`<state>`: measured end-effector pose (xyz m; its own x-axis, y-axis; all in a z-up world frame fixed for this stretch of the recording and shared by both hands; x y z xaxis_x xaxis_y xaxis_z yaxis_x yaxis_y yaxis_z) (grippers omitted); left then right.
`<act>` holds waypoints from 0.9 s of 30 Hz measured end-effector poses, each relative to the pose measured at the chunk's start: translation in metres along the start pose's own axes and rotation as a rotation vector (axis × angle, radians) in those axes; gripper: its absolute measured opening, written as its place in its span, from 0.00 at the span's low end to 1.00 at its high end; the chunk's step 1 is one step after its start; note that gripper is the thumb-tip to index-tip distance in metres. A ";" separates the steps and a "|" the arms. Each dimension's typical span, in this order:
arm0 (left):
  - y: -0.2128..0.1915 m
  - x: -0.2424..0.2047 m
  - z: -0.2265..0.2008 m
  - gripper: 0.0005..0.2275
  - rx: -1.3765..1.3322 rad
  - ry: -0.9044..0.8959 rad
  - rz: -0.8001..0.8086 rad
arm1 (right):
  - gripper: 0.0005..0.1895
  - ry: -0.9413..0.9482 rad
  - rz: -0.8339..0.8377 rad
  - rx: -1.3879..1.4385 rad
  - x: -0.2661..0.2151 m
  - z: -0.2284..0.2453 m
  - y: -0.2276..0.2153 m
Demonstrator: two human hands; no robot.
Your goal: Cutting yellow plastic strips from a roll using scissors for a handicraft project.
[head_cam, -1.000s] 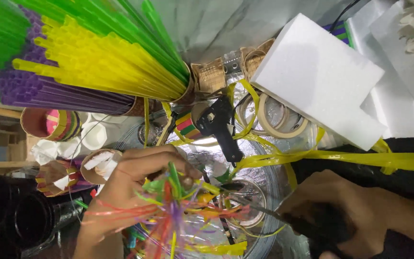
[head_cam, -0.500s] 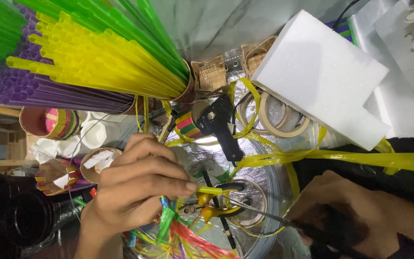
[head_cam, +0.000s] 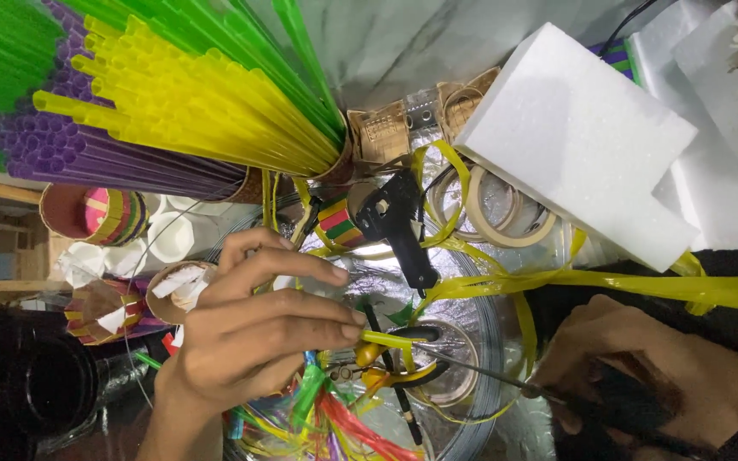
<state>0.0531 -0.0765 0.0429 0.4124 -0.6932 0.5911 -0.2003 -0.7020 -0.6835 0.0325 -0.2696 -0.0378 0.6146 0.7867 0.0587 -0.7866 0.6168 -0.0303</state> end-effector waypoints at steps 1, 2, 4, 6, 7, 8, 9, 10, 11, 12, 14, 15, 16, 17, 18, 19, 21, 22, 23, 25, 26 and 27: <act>0.000 0.000 0.001 0.15 -0.002 -0.009 -0.014 | 0.22 0.000 -0.022 0.009 0.001 0.001 -0.001; 0.000 0.000 0.001 0.14 -0.006 -0.018 -0.028 | 0.22 0.001 -0.045 0.017 0.001 0.002 -0.002; 0.002 -0.002 0.002 0.13 -0.009 -0.030 -0.028 | 0.24 -0.005 -0.031 0.073 -0.002 -0.003 -0.002; 0.004 -0.001 0.004 0.13 -0.013 -0.043 -0.029 | 0.27 -0.010 -0.017 0.130 -0.002 -0.005 -0.003; 0.005 0.001 0.003 0.12 -0.018 -0.017 -0.030 | 0.27 -0.015 0.017 0.083 -0.001 -0.004 -0.001; 0.005 0.003 0.001 0.12 -0.023 0.008 -0.031 | 0.28 -0.019 0.050 0.035 0.001 -0.004 0.001; 0.007 0.003 0.001 0.12 -0.024 0.008 -0.031 | 0.28 -0.019 0.050 0.035 0.001 -0.003 0.001; 0.010 0.003 0.002 0.11 -0.030 0.005 -0.014 | 0.24 0.013 0.033 0.010 0.001 -0.006 -0.001; 0.014 0.003 0.003 0.10 -0.037 0.002 0.003 | 0.21 0.045 0.016 -0.016 0.001 -0.009 -0.003; 0.016 0.002 0.004 0.10 -0.037 0.002 0.003 | 0.21 0.045 0.016 -0.016 0.001 -0.008 -0.001; 0.020 0.001 0.008 0.09 -0.089 -0.005 -0.005 | 0.24 0.108 0.007 0.170 0.002 -0.012 -0.001; 0.021 0.000 0.008 0.09 -0.089 -0.005 -0.005 | 0.24 0.109 0.007 0.170 0.002 -0.014 -0.003; 0.024 -0.002 0.011 0.13 -0.104 -0.034 0.003 | 0.28 0.092 0.023 0.121 0.001 -0.014 -0.003; 0.026 -0.003 0.014 0.17 -0.119 -0.063 0.011 | 0.31 0.075 0.038 0.072 0.000 -0.014 -0.002; 0.026 -0.004 0.015 0.17 -0.120 -0.063 0.011 | 0.31 0.075 0.038 0.072 -0.002 -0.019 -0.003; 0.029 -0.005 0.018 0.15 -0.159 -0.075 0.030 | 0.31 0.089 0.034 0.075 -0.005 -0.025 -0.003; 0.030 -0.008 0.021 0.15 -0.199 -0.088 0.050 | 0.32 0.103 0.031 0.079 -0.006 -0.028 -0.004; 0.034 -0.011 0.027 0.12 -0.231 -0.150 0.089 | 0.30 0.141 0.039 0.068 -0.004 -0.028 -0.004; 0.038 -0.014 0.033 0.10 -0.262 -0.211 0.128 | 0.29 0.179 0.046 0.057 -0.002 -0.029 -0.003; 0.040 -0.012 0.034 0.08 -0.285 -0.243 0.149 | 0.29 0.208 0.026 0.095 -0.007 -0.040 -0.004; 0.043 -0.012 0.036 0.06 -0.308 -0.274 0.170 | 0.29 0.237 0.005 0.132 -0.009 -0.047 -0.006; 0.042 -0.011 0.035 0.06 -0.308 -0.273 0.170 | 0.29 0.237 0.004 0.132 -0.011 -0.048 -0.005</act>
<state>0.0714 -0.0924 -0.0069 0.5619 -0.7637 0.3178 -0.5243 -0.6260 -0.5773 0.0330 -0.2799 -0.0864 0.5961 0.7831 -0.1771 -0.7805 0.6170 0.1010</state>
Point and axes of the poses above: each hand's wrist, its own x-axis towards the middle knuckle, its own y-axis out of the palm, z = x × y, the point moved 10 cm from there along x, towards the middle knuckle, and after that the axes turned 6 degrees about y, right-handed, at the moved point
